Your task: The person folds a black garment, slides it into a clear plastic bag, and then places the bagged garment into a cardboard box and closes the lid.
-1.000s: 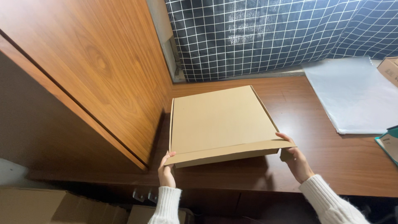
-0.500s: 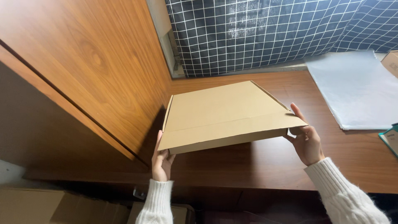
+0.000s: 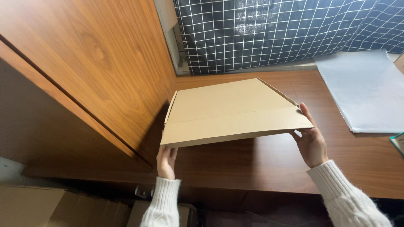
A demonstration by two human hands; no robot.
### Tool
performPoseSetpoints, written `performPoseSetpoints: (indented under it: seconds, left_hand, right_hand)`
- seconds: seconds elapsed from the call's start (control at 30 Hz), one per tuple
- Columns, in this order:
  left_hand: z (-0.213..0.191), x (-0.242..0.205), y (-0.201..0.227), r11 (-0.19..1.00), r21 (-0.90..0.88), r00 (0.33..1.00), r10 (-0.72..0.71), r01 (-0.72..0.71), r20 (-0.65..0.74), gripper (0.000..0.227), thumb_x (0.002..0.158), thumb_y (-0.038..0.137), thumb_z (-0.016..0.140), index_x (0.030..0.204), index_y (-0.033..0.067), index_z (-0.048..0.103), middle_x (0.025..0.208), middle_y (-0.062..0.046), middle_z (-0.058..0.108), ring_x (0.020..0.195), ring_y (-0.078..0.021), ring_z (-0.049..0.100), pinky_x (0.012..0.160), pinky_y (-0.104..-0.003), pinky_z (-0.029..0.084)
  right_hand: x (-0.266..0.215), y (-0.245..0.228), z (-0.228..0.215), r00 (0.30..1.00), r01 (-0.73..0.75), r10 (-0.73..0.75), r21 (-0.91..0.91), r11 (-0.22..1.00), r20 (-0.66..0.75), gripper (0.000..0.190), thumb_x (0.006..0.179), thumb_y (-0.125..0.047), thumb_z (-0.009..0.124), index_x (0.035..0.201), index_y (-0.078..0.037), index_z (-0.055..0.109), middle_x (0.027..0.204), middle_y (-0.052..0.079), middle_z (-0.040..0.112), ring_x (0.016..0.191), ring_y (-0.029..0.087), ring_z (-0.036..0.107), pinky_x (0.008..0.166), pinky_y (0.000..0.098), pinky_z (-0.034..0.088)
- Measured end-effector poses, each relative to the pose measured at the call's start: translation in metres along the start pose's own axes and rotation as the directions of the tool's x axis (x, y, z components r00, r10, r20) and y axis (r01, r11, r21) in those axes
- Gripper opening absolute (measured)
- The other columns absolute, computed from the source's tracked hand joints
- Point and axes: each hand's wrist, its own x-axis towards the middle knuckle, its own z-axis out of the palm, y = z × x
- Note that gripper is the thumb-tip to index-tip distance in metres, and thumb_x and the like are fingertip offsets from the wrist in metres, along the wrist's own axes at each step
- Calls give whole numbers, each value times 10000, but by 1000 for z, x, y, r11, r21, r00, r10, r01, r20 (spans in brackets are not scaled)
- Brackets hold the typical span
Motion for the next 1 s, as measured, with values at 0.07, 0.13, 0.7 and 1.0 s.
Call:
performPoseSetpoints:
  seconds: [0.07, 0.13, 0.7, 1.0]
  left_hand:
    - [-1, 0, -3, 1000, 23, 1000, 3, -2, -12, 548, 828, 94, 372, 1370, 77, 290, 1410, -114, 294, 1274, -310, 306, 1011, -506, 293]
    - [-1, -1, -4, 999, 46, 1000, 5, -4, -23, 544, 833, 75, 361, 1371, 63, 282, 1418, -125, 280, 1282, -322, 287, 1011, -498, 297]
    - [22, -4, 36, 985, -103, 980, -149, 136, -131, 696, 729, 350, 385, 1370, 98, 289, 1407, -92, 361, 1288, -230, 352, 983, -453, 330]
    - [6, -1, 8, 894, 447, 997, 50, -18, -60, 678, 707, -46, 507, 1352, 97, 354, 1394, -107, 358, 1296, -234, 288, 1037, -391, 278]
  right_hand:
    - [-2, -3, 4, 1000, 0, 0, -2, 1000, -4, 694, 731, -87, 228, 1423, -125, 246, 1263, 131, 417, 1108, 229, 399, 1006, 509, 269]
    - [-2, -5, 5, 1000, 0, 0, -4, 1000, -10, 696, 729, -75, 232, 1423, -120, 245, 1261, 129, 418, 1101, 222, 401, 1003, 504, 277]
    - [-6, -35, 13, 988, -149, 154, 200, 968, -11, 731, 680, -235, 227, 1399, -111, 258, 1345, 93, 382, 1136, 229, 388, 928, 373, 311]
    - [3, -3, 0, 995, -29, 26, -36, 999, -97, 674, 771, 140, 409, 1373, -146, 307, 1350, 140, 376, 1209, 265, 401, 930, 449, 368]
